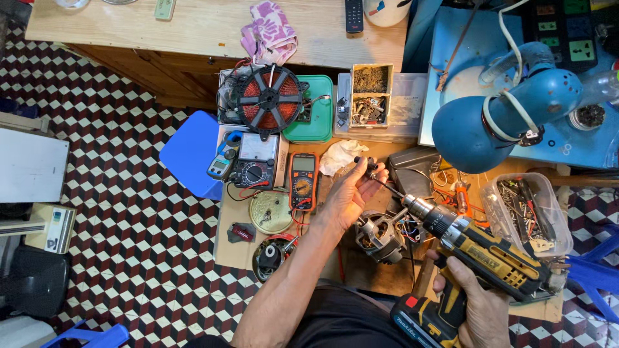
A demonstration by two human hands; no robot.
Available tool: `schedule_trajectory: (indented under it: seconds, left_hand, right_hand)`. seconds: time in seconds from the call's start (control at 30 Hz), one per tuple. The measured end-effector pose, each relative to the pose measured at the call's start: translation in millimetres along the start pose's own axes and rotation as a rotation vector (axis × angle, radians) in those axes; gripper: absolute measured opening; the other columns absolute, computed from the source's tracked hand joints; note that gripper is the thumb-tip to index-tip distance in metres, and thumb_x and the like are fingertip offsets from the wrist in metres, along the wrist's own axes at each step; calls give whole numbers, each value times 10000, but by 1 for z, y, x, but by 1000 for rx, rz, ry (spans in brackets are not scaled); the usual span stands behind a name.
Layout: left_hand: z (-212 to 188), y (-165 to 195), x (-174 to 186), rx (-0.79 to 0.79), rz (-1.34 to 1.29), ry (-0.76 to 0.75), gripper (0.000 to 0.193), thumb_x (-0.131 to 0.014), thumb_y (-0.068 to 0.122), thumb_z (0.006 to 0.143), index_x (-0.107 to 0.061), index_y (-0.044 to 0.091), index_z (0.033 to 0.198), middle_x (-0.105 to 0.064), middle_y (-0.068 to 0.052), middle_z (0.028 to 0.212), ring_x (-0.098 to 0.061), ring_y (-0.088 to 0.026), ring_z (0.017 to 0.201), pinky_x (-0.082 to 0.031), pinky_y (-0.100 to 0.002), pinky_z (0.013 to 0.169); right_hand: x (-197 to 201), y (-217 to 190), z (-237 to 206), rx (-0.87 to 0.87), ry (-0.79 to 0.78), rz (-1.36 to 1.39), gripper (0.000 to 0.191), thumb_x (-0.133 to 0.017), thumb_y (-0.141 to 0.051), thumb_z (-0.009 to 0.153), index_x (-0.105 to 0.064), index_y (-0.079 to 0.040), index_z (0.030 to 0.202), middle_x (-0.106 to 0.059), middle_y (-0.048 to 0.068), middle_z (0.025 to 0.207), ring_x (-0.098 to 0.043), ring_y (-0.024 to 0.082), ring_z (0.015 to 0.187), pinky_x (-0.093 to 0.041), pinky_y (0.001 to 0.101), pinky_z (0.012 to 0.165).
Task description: The person repairs a small electric motor at a cluttered workbench. They pick small parts from a parts bin, unscrew and separate the motor housing by hand, use a cordless drill on the assembly, and manipulate wires and components with a screwdriver while reassembling the unit.
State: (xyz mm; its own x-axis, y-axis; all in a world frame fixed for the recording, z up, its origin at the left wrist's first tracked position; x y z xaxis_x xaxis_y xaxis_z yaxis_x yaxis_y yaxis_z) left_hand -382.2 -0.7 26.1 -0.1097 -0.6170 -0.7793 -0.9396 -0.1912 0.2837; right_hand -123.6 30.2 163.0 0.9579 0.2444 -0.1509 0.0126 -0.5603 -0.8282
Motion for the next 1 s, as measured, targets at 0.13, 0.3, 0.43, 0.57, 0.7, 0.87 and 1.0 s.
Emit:
schedule_trajectory:
  seconds: [0.13, 0.3, 0.43, 0.57, 0.7, 0.87, 1.0]
  left_hand:
    - [1, -5, 2, 20, 7, 6, 398, -702, 321, 970, -637, 13, 1214, -726, -147, 1152, -714, -242, 1054, -601, -353, 951]
    - [2, -5, 0, 14, -11, -13, 388, -684, 330, 984, -634, 32, 1228, -715, -147, 1179, -706, -236, 1079, -583, -379, 994]
    - [0, -5, -4, 11, 4, -30, 403, -674, 330, 992, -631, 24, 1250, -707, -151, 1200, -700, -237, 1098, -573, -389, 1019]
    - [-4, -3, -9, 9, 30, -55, 437, -672, 331, 992, -625, 12, 1288, -707, -144, 1211, -691, -234, 1116, -567, -390, 1035]
    - [-8, -2, -15, 0, 54, -83, 455, -676, 326, 991, -616, 3, 1304, -697, -152, 1219, -689, -247, 1120, -565, -391, 1037]
    - [-13, -3, -18, -7, 61, -78, 466, -697, 314, 980, -607, 0, 1313, -683, -154, 1233, -687, -246, 1115, -569, -389, 1030]
    - [-16, -4, -20, -15, 32, -85, 481, -699, 311, 977, -600, -14, 1318, -690, -162, 1231, -688, -246, 1103, -571, -391, 1021]
  right_hand:
    - [0, 5, 3, -42, -4, 34, 402, -680, -73, 909, -613, 20, 1295, -741, 263, 1102, -657, 165, 667, -562, 274, 552]
    - [3, 6, 5, -44, -5, 25, 427, -682, -77, 906, -609, 10, 1318, -734, 265, 1108, -652, 172, 653, -557, 280, 541]
    - [9, 10, 6, -64, 12, 49, 431, -678, -79, 914, -604, 3, 1331, -729, 273, 1123, -651, 173, 657, -565, 288, 556]
    - [14, 19, 8, -108, 17, 85, 414, -662, -89, 927, -593, -14, 1328, -719, 281, 1134, -647, 180, 661, -565, 296, 557]
    - [15, 20, 9, -111, -23, 122, 403, -654, -93, 938, -601, -1, 1327, -716, 281, 1146, -642, 174, 674, -570, 292, 573]
    - [17, 18, 5, -95, -38, 99, 406, -657, -68, 918, -605, 1, 1315, -723, 249, 1147, -640, 173, 681, -566, 293, 570]
    - [20, 20, 3, -107, -77, 79, 387, -669, -29, 884, -637, 13, 1267, -740, 190, 1086, -628, 160, 675, -545, 270, 539]
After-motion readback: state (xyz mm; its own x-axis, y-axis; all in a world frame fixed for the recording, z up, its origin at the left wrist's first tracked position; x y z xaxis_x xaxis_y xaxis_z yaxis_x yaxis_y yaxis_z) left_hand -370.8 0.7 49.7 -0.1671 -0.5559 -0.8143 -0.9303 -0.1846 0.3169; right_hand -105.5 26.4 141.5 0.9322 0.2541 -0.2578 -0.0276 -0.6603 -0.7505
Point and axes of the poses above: each hand's wrist, its own z-axis towards the middle knuckle, its own x-axis out of the back of the hand, y = z × x, the point moved 10 cm from there along z, towards the middle knuckle
